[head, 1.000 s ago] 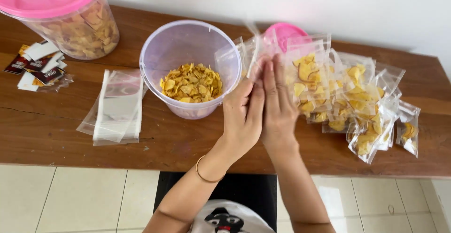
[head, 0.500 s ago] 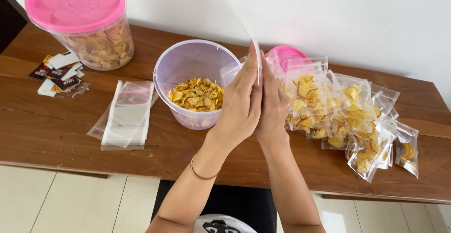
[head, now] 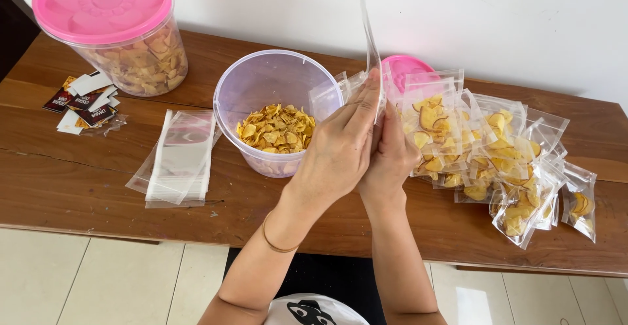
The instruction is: Manually portioning snack chips from a large bowl into individual small plastic bags
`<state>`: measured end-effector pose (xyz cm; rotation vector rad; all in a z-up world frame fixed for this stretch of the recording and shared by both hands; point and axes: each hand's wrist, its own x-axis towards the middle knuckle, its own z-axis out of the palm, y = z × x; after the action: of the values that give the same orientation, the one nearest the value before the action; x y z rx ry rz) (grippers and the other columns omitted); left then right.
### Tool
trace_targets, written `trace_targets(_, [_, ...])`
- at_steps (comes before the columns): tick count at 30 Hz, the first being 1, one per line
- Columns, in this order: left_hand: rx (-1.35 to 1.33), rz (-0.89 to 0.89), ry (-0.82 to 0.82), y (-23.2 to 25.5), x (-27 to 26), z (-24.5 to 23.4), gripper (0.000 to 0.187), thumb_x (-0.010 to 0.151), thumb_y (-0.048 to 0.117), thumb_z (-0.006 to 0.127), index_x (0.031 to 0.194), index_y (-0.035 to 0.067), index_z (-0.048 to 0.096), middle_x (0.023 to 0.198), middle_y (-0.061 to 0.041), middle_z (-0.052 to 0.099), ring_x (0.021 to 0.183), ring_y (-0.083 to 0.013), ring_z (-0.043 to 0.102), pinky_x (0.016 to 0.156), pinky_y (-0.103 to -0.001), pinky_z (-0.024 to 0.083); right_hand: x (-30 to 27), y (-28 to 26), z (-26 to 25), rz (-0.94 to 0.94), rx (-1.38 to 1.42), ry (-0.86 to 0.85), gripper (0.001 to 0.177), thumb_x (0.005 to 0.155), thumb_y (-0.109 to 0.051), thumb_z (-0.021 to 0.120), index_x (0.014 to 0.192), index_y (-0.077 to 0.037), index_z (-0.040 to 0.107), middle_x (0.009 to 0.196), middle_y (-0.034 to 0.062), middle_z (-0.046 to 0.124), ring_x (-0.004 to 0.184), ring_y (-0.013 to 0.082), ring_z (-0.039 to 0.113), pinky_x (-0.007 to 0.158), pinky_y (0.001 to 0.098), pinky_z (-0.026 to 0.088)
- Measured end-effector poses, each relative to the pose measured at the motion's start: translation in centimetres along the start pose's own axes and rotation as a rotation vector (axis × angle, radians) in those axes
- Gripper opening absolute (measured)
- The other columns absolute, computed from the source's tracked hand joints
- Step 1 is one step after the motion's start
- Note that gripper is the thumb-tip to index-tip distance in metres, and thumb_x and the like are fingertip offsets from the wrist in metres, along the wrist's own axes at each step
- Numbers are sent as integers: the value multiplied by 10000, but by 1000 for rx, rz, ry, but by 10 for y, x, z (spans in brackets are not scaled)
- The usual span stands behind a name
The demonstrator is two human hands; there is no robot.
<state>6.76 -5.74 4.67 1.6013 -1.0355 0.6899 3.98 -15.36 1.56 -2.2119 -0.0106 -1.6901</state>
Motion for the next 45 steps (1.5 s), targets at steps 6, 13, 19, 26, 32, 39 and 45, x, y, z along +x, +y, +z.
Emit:
trace_targets(6, [-15, 5, -15, -2, -3, -3, 436, 1024, -39, 506, 1459, -28, 528, 1372, -260, 645, 1201, -399, 702, 970, -451, 608, -4, 7, -13, 108, 17, -129, 206, 1056, -100, 572, 1168, -62, 741, 826, 58, 766, 660, 258, 745, 597, 310, 584])
trace_targets(13, [-151, -91, 178, -19, -34, 28, 509, 1003, -62, 547, 1500, 45, 513, 1071, -211, 751, 838, -318, 766, 702, -371, 634, 19, -5, -27, 60, -48, -137, 226, 1085, -105, 560, 1153, -14, 756, 760, 89, 745, 586, 217, 713, 553, 279, 538])
trace_targets(19, [8, 12, 331, 5, -8, 29, 219, 963, 11, 743, 1179, 38, 723, 1293, -172, 708, 1205, -469, 680, 920, -461, 626, 2, 22, -21, 9, -40, -142, 306, 987, 46, 702, 1292, 29, 697, 1122, 229, 760, 977, 400, 737, 796, 422, 633])
trace_targets(26, [-261, -167, 115, -3, -18, 56, 525, 1071, -85, 437, 1581, 18, 366, 1596, -324, 404, 1402, -512, 490, 1121, -531, 491, -11, 29, -27, 21, -101, -66, 242, 965, 9, 737, 1205, -22, 745, 947, 120, 777, 831, 263, 754, 680, 297, 604])
trace_targets(32, [233, 15, 285, -3, -24, 83, 420, 1055, -112, 522, 1457, 7, 551, 1519, -275, 518, 1297, -427, 656, 996, -384, 612, 2, 30, -41, 84, -162, 121, 164, 944, 106, 715, 1073, 24, 774, 818, 140, 793, 780, 261, 792, 613, 262, 599])
trace_targets(39, [196, 134, 319, 5, -30, 90, 349, 1103, -15, 466, 1442, -39, 543, 1498, -298, 528, 1352, -512, 583, 1081, -484, 552, -20, 71, -41, -83, -144, -37, 304, 987, 45, 726, 1291, 30, 727, 1210, 202, 750, 1013, 369, 730, 816, 395, 614])
trace_targets(45, [305, -3, -148, 13, -37, 60, 554, 1108, 252, 940, 1502, 299, 553, 1696, -36, 406, 1721, -355, 330, 1534, -602, 249, 8, 32, -68, -166, -175, 58, 319, 1187, -112, 584, 1275, 164, 717, 1182, 321, 761, 783, 330, 739, 610, 401, 533])
